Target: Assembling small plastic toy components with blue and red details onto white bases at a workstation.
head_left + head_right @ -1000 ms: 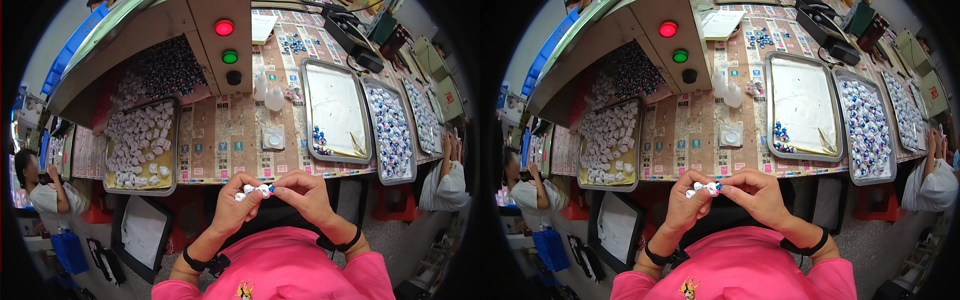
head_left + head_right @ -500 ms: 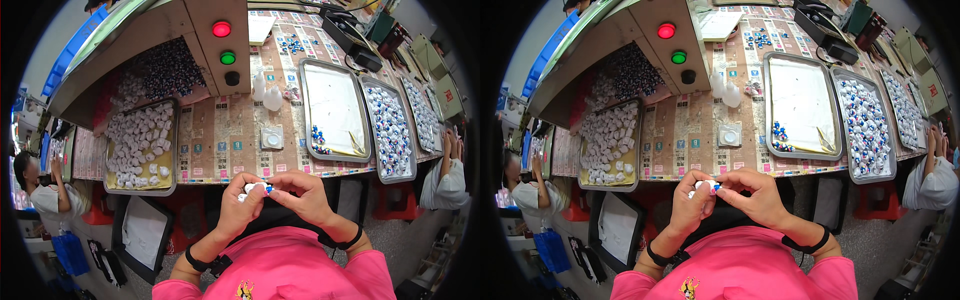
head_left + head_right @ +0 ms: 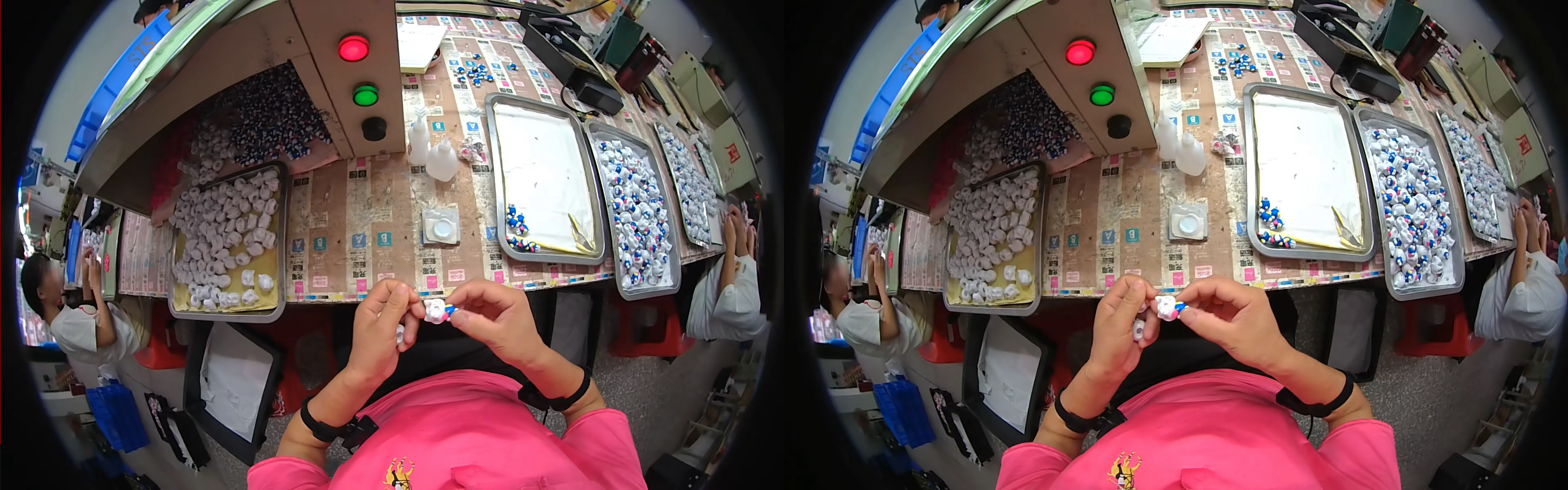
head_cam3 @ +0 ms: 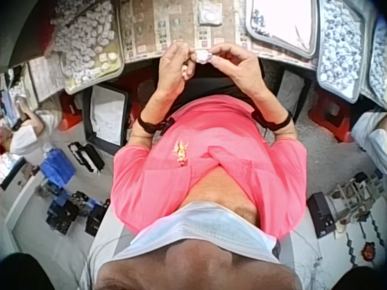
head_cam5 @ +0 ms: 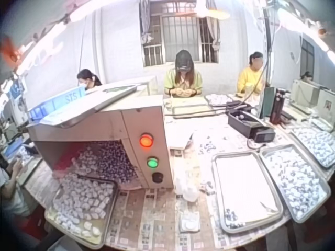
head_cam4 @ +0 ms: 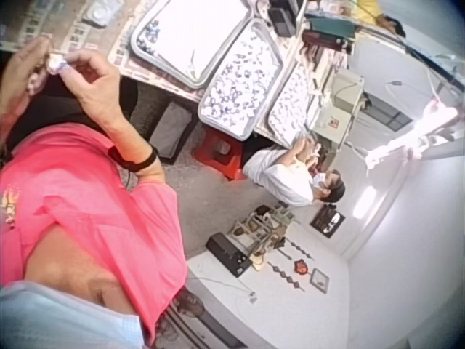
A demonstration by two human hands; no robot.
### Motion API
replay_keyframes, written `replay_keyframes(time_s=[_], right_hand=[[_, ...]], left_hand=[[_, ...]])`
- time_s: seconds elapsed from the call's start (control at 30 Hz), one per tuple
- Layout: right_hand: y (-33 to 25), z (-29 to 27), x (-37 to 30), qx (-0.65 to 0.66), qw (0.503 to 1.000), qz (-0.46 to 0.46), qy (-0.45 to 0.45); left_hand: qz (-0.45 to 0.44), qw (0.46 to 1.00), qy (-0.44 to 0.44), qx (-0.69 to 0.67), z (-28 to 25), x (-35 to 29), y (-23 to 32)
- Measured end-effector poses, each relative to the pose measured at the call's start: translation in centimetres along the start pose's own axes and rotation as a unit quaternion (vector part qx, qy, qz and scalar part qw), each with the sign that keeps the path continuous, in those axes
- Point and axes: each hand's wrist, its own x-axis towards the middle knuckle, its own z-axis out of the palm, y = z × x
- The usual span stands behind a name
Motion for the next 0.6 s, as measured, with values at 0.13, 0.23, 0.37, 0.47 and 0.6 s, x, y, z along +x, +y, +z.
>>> replay_keyframes(time_s=[0.13, 0.23, 0.37, 0.47, 0.6], right_hand=[[0.2, -1.8, 0.2, 0.137, 0.984, 0.111, 0.006], [0.4, -2.2, 0.2, 0.262, 0.952, 0.157, 0.007], [0.8, -1.8, 0.1, 0.326, 0.927, 0.187, -0.014], [0.7, -1.0, 0.0, 0.327, 0.922, 0.207, -0.006], [1.0, -0.5, -0.2, 0.32, 0.924, 0.207, -0.011]], left_hand=[[0.019, 0.996, 0.029, 0.086, -1.1, -0.8, -0.1], [0.077, 0.965, 0.034, 0.247, -1.2, -1.3, 0.1], [0.217, 0.904, -0.023, 0.367, -0.4, -0.8, 0.1], [0.258, 0.889, -0.03, 0.378, 0.9, -0.5, 0.1], [0.358, 0.842, -0.05, 0.401, 0.8, 0.2, -0.9]])
